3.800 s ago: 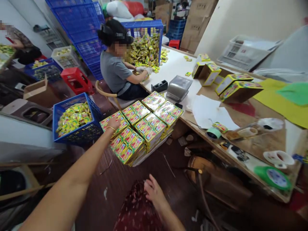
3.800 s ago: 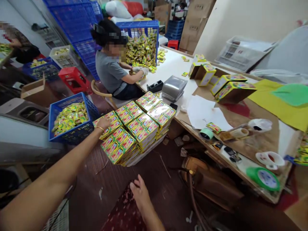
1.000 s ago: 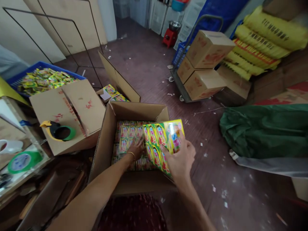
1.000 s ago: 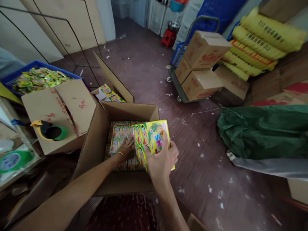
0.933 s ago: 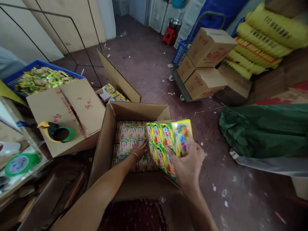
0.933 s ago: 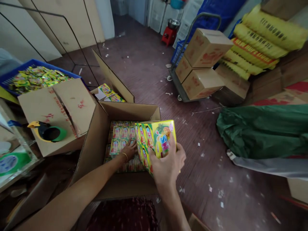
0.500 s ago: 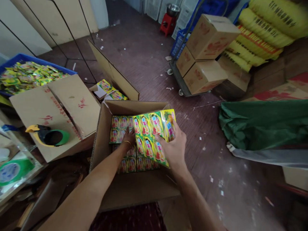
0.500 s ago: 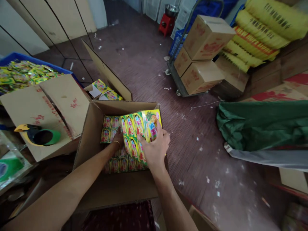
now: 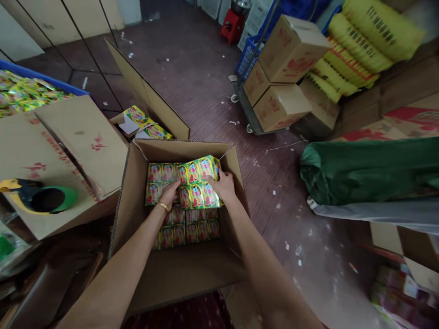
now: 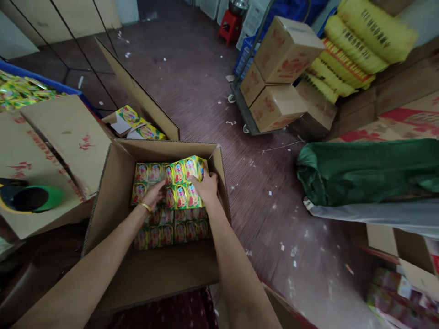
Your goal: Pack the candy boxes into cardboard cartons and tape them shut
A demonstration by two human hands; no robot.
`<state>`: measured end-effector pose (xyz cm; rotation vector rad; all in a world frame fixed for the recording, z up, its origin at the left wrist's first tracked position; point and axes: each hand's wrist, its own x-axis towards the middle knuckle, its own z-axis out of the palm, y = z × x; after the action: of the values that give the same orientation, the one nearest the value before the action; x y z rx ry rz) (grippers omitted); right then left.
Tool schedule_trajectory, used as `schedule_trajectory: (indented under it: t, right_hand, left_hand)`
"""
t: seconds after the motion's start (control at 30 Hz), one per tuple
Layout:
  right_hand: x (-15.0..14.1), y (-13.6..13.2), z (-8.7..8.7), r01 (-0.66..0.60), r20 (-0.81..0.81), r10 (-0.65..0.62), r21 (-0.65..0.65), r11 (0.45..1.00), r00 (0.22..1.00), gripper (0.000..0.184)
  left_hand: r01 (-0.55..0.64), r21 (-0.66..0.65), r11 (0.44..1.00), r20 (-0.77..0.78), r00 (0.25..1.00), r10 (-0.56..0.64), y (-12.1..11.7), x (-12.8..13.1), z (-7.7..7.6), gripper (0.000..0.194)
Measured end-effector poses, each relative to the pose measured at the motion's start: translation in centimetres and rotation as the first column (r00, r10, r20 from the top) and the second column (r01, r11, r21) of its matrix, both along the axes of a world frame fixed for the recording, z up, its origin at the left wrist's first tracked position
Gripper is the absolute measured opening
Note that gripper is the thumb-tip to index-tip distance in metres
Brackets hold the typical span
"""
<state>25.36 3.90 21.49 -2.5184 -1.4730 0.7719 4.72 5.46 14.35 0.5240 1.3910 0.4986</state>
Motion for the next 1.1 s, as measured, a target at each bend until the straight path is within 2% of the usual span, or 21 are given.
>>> schedule_trajectory:
  t: [0.07,0.13,0.17,0.2,0.27,0.33,0.47,0.53,0.57,0.67,0.8,0.87,0.97,1.03,1.07,1.1]
  right_hand:
    - [-0.1,0.5,-1.0,0.052,0.007,-0.052,0.001,0.999,0.999,0.064]
    - [-0.5,0.7,-2.0,0.103,0.007,-0.103,0.014,0.995,0.995,0.067]
    - [-0.7,0.6,-2.3,0.117,0.012,-0.117,0.032,0.993,0.993,0.068]
    - [-1.0,0.6,-2.6,0.116,0.022,-0.118,0.063,0.991,0.993,0.069]
    - [-1.2,0.4,-3.1,0.067,0.046,-0.074,0.145,0.987,0.996,0.065]
    - [-1.2,0.5,-3.6,0.003,0.045,-0.013,0.195,0.981,0.999,0.059]
    - [-0.7,0.8,-5.4,-0.057,0.053,0.048,0.178,0.982,0.997,0.059]
    - [-1.0,0.9,-6.5,-0.123,0.088,0.112,0.133,0.983,0.99,0.059]
    - [-1.2,0.8,-6.9,-0.164,0.099,0.154,0.098,0.982,0.983,0.06]
    - [-2.3,0.2,-7.1,-0.253,0.132,0.25,0.01,0.967,0.959,0.065]
    - [-3.3,-2.5,-6.0,-0.235,0.154,0.238,-0.035,0.971,0.959,0.057]
    - [-3.6,-4.5,-5.6,-0.212,0.112,0.225,-0.115,0.97,0.968,0.055]
    - [-3.9,-7.1,-5.2,-0.185,0.038,0.2,-0.247,0.951,0.979,0.059]
    - [-3.9,-7.7,-4.7,-0.156,0.008,0.166,-0.291,0.944,0.986,0.061]
    - [-3.8,-7.8,-4.2,-0.142,-0.001,0.148,-0.291,0.946,0.989,0.059]
    - [-3.6,-7.6,-3.6,-0.132,-0.008,0.135,-0.275,0.952,0.991,0.058]
  left_hand:
    - [0.012,0.025,1.0,-0.011,1.0,-0.012,0.8,0.2,0.0,0.05]
    - [0.15,0.133,0.98,-0.135,0.982,-0.132,1.1,0.7,0.1,0.053]
    - [0.255,0.198,0.946,-0.254,0.946,-0.202,0.9,1.1,0.2,0.057]
    - [0.374,0.256,0.891,-0.392,0.883,-0.258,0.4,1.5,0.3,0.061]
    - [0.589,0.324,0.741,-0.621,0.723,-0.303,-1.2,2.4,0.4,0.07]
    - [0.738,0.347,0.578,-0.739,0.595,-0.316,-3.2,3.1,0.5,0.076]
    - [0.913,0.313,0.261,-0.844,0.393,-0.364,-6.1,3.7,-0.1,0.093]
    - [0.952,0.272,0.143,-0.874,0.307,-0.378,-6.5,3.8,-0.9,0.083]
    - [0.963,0.247,0.105,-0.886,0.268,-0.379,-6.3,3.9,-1.4,0.073]
    - [0.983,0.176,0.058,-0.916,0.186,-0.355,-4.9,4.0,-3.2,0.057]
    - [0.984,0.174,0.04,-0.923,0.177,-0.343,-2.9,4.1,-4.8,0.059]
    - [0.983,0.179,0.034,-0.92,0.179,-0.35,-2.4,4.0,-5.1,0.066]
    - [0.983,0.178,0.048,-0.899,0.182,-0.398,-2.0,3.9,-4.9,0.075]
    - [0.979,0.202,0.041,-0.852,0.196,-0.485,-1.4,3.9,-4.1,0.081]
    - [0.971,0.236,0.046,-0.817,0.223,-0.532,-1.0,3.9,-3.5,0.084]
    - [0.956,0.281,0.082,-0.776,0.276,-0.567,-0.5,3.8,-2.7,0.084]
